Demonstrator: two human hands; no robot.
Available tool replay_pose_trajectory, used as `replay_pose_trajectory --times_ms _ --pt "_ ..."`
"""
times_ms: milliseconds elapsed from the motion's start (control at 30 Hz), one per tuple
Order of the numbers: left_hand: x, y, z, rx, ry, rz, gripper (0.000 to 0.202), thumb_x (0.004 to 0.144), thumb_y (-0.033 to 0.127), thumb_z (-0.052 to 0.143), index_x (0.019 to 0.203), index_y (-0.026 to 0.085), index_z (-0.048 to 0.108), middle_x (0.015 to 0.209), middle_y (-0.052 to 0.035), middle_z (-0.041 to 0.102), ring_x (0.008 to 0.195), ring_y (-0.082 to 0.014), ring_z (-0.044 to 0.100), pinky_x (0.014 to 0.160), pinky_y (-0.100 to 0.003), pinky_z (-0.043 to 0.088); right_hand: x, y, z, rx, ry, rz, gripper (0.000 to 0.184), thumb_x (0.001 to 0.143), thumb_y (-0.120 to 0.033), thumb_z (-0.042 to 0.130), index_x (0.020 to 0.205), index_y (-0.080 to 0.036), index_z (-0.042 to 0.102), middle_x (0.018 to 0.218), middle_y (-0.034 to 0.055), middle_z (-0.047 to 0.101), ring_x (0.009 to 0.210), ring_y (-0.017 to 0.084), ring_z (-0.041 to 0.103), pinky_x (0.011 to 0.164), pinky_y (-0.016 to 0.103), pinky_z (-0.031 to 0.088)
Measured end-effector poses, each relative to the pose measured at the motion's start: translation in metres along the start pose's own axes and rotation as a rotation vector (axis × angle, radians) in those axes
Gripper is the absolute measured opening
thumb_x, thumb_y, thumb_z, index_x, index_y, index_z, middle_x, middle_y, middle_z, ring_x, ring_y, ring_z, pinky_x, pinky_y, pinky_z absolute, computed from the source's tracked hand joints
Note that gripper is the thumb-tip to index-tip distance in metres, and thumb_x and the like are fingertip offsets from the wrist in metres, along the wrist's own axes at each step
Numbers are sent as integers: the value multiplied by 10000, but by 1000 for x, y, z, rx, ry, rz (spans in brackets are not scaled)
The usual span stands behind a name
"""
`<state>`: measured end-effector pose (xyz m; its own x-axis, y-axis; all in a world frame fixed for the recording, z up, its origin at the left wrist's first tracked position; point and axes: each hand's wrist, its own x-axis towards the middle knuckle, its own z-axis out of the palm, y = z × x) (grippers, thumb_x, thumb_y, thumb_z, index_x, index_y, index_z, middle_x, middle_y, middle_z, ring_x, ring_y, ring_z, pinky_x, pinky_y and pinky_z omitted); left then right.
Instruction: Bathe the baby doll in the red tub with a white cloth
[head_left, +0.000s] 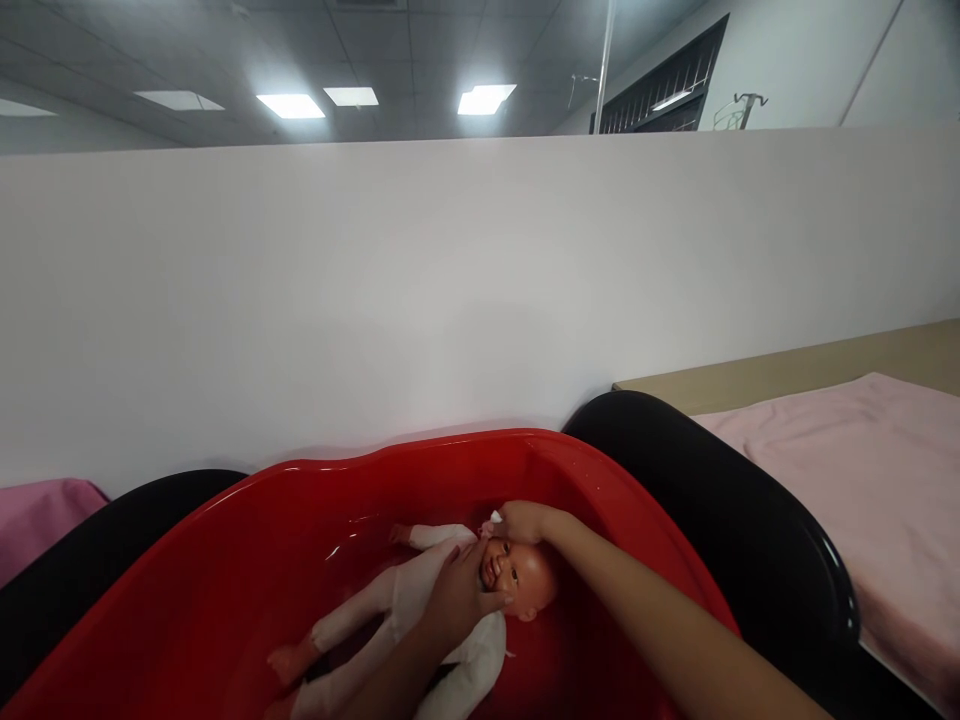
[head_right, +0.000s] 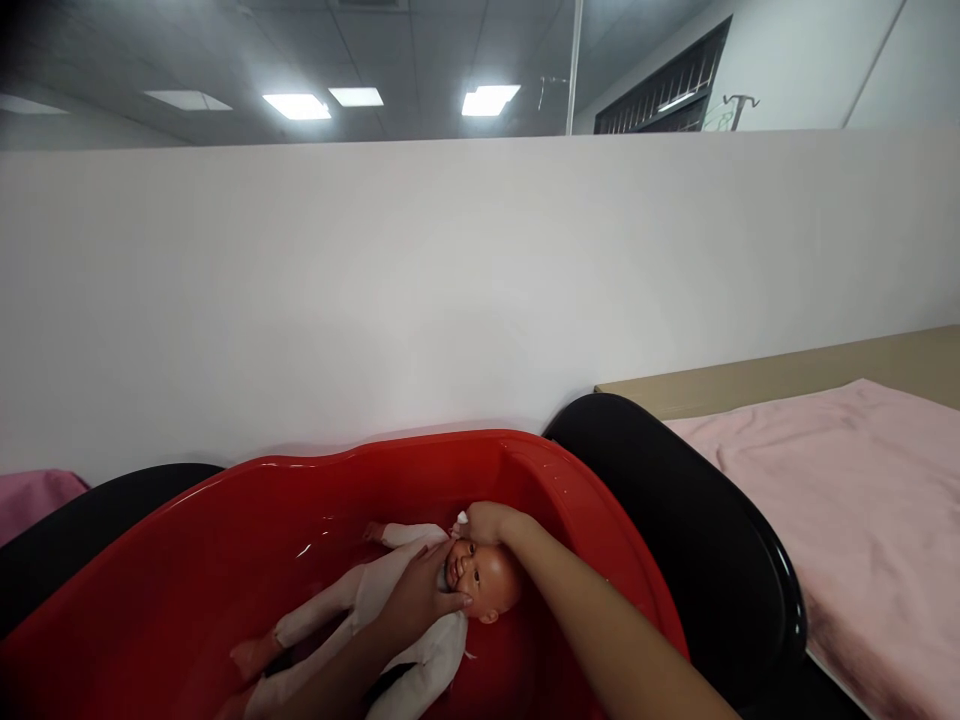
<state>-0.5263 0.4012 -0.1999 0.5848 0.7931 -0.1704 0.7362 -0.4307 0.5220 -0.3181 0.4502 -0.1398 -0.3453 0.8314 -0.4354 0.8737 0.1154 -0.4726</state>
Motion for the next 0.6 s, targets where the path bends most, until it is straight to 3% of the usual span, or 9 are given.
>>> replay_pose_trajectory --times_ms 167,333,467,600 --pt "-7 -1 -5 -254 43 20 672 767 501 799 1421 423 661 1450 47 729 1411 -311 614 1253 -418 444 1 1 3 -35 -12 42 396 1074 -455 582 1089 -147 831 1081 126 804 865 205 669 798 293 480" --pt "-7 -5 1 -231 54 12 652 729 445 856 1365 455 710 1425 70 736 1425 -319 601 1280 -385 405 -3 -9 1 49 -28 -54 473 1101 -541 512 1100 -173 810 1071 58 799 855 155 642 800 236 496" --pt "-5 -6 3 -227 11 -18 807 770 490 814 1548 449 603 1595 81 640 1551 -285 506 1344 -350 308 -8 -12 0 26 -1 -7 566 1077 -613 515 1068 -125 803 1051 123 794 855 202 659 828 302 525" --pt "-5 -3 1 -135 -3 -51 896 752 490 837 1603 495 558 1635 123 599 1607 -288 446 1370 -308 257 -13 -14 -4 10 -37 -15 433 1062 -531 587 1140 -166 807 1098 92 809 927 202 704 880 282 543"
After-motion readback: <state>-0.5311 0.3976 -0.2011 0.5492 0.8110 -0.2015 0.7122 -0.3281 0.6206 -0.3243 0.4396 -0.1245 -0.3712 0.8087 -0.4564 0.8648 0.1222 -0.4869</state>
